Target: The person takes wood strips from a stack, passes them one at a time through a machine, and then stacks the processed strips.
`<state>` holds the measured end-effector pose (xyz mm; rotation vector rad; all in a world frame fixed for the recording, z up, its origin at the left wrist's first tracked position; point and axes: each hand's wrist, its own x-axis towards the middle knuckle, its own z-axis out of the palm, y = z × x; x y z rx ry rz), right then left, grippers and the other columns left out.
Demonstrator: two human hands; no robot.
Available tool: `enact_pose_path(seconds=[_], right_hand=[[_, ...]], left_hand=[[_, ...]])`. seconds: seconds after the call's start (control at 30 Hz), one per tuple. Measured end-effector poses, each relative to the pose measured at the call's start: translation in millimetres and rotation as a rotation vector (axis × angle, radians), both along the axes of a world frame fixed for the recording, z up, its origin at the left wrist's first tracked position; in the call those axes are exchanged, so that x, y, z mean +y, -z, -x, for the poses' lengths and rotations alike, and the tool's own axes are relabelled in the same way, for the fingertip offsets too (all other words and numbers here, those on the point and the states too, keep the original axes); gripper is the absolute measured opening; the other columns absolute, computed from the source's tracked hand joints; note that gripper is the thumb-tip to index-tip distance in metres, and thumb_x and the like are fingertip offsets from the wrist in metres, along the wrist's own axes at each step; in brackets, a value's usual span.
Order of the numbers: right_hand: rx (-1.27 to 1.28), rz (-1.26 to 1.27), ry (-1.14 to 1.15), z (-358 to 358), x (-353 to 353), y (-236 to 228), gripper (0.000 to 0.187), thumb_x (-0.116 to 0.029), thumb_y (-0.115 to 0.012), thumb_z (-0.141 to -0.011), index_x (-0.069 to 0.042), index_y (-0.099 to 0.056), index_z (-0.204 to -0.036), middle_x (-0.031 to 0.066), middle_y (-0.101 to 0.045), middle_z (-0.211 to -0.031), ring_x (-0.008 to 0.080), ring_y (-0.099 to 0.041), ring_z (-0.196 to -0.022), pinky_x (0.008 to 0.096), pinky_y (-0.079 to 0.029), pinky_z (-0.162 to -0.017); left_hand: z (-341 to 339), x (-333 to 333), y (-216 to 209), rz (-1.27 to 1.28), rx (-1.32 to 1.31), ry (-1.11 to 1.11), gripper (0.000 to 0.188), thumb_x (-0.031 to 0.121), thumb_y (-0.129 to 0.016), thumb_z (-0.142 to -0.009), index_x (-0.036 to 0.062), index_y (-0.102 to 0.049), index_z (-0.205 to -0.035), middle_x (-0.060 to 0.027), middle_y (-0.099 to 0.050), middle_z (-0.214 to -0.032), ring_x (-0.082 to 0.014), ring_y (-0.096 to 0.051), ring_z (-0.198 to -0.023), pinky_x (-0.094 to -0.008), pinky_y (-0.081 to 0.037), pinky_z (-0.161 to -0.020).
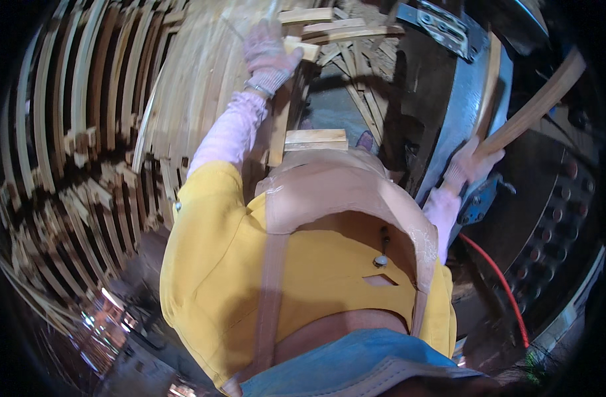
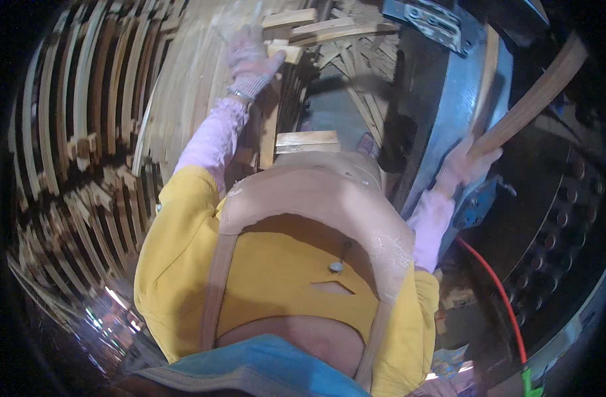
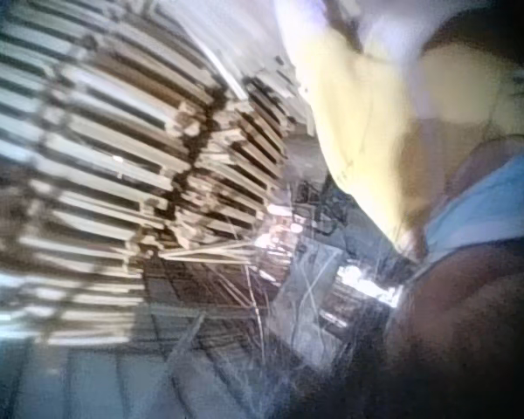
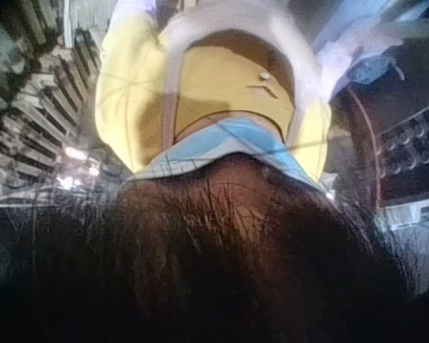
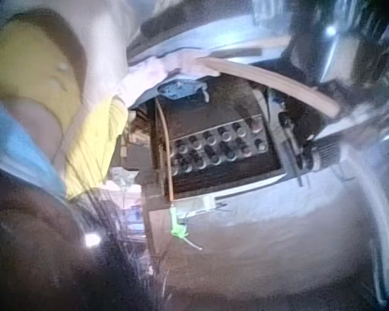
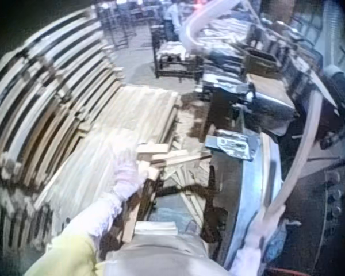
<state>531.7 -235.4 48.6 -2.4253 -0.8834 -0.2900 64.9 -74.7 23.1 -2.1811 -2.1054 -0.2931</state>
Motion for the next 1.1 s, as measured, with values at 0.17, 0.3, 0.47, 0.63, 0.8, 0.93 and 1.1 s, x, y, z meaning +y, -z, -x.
enact_pose_path(seconds=[0.17,0.3,0.47,0.63,0.8,0.93,1.1], right_hand=[[-0.066,0.14,-0.148,-34,74,9,0.071,-0.041,-0.074,-0.085,-0.007,-0.054,-0.144,0.0196,-0.073,-0.1,0.0418,-0.071,-0.091,0.0504,-0.056,-0.083],[-0.261,0.16,-0.196,-4,1,15,0.064,-0.038,-0.074,-0.087,-0.007,-0.057,-0.14,0.0207,-0.073,-0.096,0.0419,-0.07,-0.088,0.0536,-0.055,-0.078],[0.134,0.406,-0.163,27,-146,-11,0.057,-0.032,-0.075,-0.086,-0.006,-0.061,-0.135,0.0244,-0.07,-0.107,0.0465,-0.066,-0.097,0.0567,-0.053,-0.082],[-0.029,0.291,-0.222,22,-159,-1,0.056,-0.029,-0.077,-0.086,-0.004,-0.063,-0.134,0.0201,-0.071,-0.111,0.0412,-0.065,-0.101,0.0518,-0.051,-0.09],[-0.145,0.163,-0.264,-16,-46,1,0.041,-0.029,-0.075,-0.087,-0.008,-0.07,-0.122,0.0128,-0.073,-0.096,0.0347,-0.067,-0.095,0.0485,-0.051,-0.085],[-0.235,0.141,-0.359,-46,13,24,0.031,-0.03,-0.073,-0.088,-0.016,-0.072,-0.116,0.0126,-0.073,-0.099,0.0341,-0.067,-0.096,0.0443,-0.052,-0.084],[-0.236,0.031,-0.165,-52,93,59,0.025,-0.04,-0.066,-0.086,-0.015,-0.066,-0.089,0.0114,-0.059,-0.09,0.0339,-0.059,-0.086,0.0487,-0.046,-0.073]], left_hand=[[39,-15,22,0.045,-0.043,0.001,0.09,0.064,-0.069,-0.083,-0.001,-0.051,-0.143,-0.0294,-0.053,-0.144,-0.0456,-0.049,-0.135,-0.0516,-0.036,-0.115],[53,-68,27,0.048,0.19,0.055,0.096,0.063,-0.079,-0.075,-0.0007,-0.053,-0.142,-0.027,-0.06,-0.135,-0.0405,-0.056,-0.129,-0.0466,-0.042,-0.112],[36,-69,-44,0.366,0.049,-0.262,0.087,0.036,-0.087,-0.072,-0.0012,-0.051,-0.141,-0.0269,-0.053,-0.145,-0.0412,-0.046,-0.14,-0.0435,-0.038,-0.116],[63,-86,-21,0.219,0.097,-0.162,0.084,0.021,-0.083,-0.072,-0.007,-0.047,-0.142,-0.0296,-0.057,-0.14,-0.0438,-0.052,-0.134,-0.0442,-0.042,-0.115],[83,-63,-26,0.266,-0.185,-0.133,0.087,0.02,-0.079,-0.077,-0.0074,-0.041,-0.15,-0.0296,-0.054,-0.146,-0.0424,-0.05,-0.138,-0.0435,-0.038,-0.118],[82,-38,-61,0.148,-0.486,0.044,0.072,0.02,-0.078,-0.082,-0.0086,-0.049,-0.142,-0.0265,-0.069,-0.12,-0.0396,-0.069,-0.11,-0.0413,-0.055,-0.098],[18,34,-83,0.16,-1.046,0.285,0.026,0.017,-0.068,-0.097,-0.0025,-0.07,-0.114,-0.0129,-0.076,-0.089,-0.0197,-0.072,-0.073,-0.0324,-0.06,-0.064]])
